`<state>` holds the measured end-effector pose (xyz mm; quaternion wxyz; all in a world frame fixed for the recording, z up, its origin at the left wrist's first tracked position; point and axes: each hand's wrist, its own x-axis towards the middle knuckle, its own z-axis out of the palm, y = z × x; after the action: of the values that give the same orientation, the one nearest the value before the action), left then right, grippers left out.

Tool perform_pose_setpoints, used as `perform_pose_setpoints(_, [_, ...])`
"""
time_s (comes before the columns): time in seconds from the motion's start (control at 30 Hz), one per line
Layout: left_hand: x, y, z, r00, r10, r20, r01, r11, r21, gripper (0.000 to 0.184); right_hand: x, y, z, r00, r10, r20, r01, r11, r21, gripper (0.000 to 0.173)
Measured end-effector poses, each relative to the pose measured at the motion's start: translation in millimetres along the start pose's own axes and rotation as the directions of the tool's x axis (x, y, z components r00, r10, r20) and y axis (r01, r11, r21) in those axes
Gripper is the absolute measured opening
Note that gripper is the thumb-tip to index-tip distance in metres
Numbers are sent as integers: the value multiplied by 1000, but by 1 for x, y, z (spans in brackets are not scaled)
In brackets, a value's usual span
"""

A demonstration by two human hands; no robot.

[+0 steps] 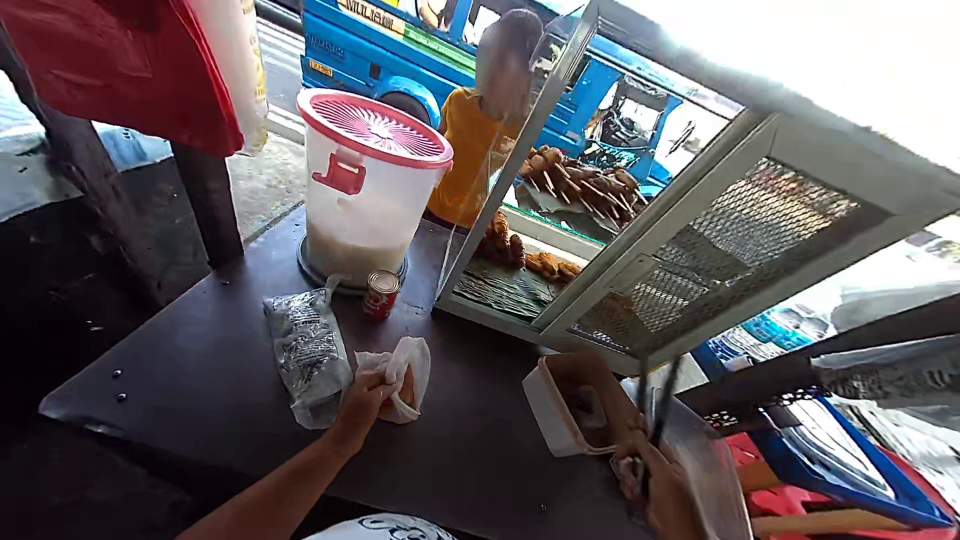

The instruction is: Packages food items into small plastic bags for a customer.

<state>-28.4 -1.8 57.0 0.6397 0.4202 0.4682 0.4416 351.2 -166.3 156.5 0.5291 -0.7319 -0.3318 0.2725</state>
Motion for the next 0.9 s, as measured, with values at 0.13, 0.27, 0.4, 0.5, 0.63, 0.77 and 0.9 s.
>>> perform_pose_setpoints(0.13, [21, -5, -7, 997, 19, 77, -19, 1000, 1, 22, 15, -13, 87, 962, 53, 267, -55, 998, 0, 40])
perform_pose_setpoints(0.27, [43, -30, -18, 959, 252, 127, -267, 956, 124, 22, 42, -30, 142, 934, 58, 352, -62, 998, 2, 35])
perform_pose_setpoints(0.4, [48, -42, -23, 894, 413, 174, -447, 850, 280, 21, 84, -41, 173, 946, 72, 315, -54, 996, -65, 44])
perform_pose_setpoints(0.5, [47, -43, -21, 903, 402, 155, -430, 856, 285, 23, 119, -48, 187, 940, 156, 304, -82, 967, -241, 46])
perform_pose_setpoints(0.63, [47, -48, -20, 903, 417, 106, -430, 869, 243, 22, 163, -38, 208, 935, 192, 298, -92, 943, -319, 46])
perform_pose_setpoints(0.77, [47, -50, -17, 918, 393, 52, -393, 885, 248, 24, 198, -36, 232, 949, 128, 290, -29, 946, -322, 47])
perform_pose_setpoints(0.9, [48, -52, -16, 918, 396, 12, -386, 888, 251, 25, 237, -39, 248, 971, 48, 236, 19, 962, -272, 55])
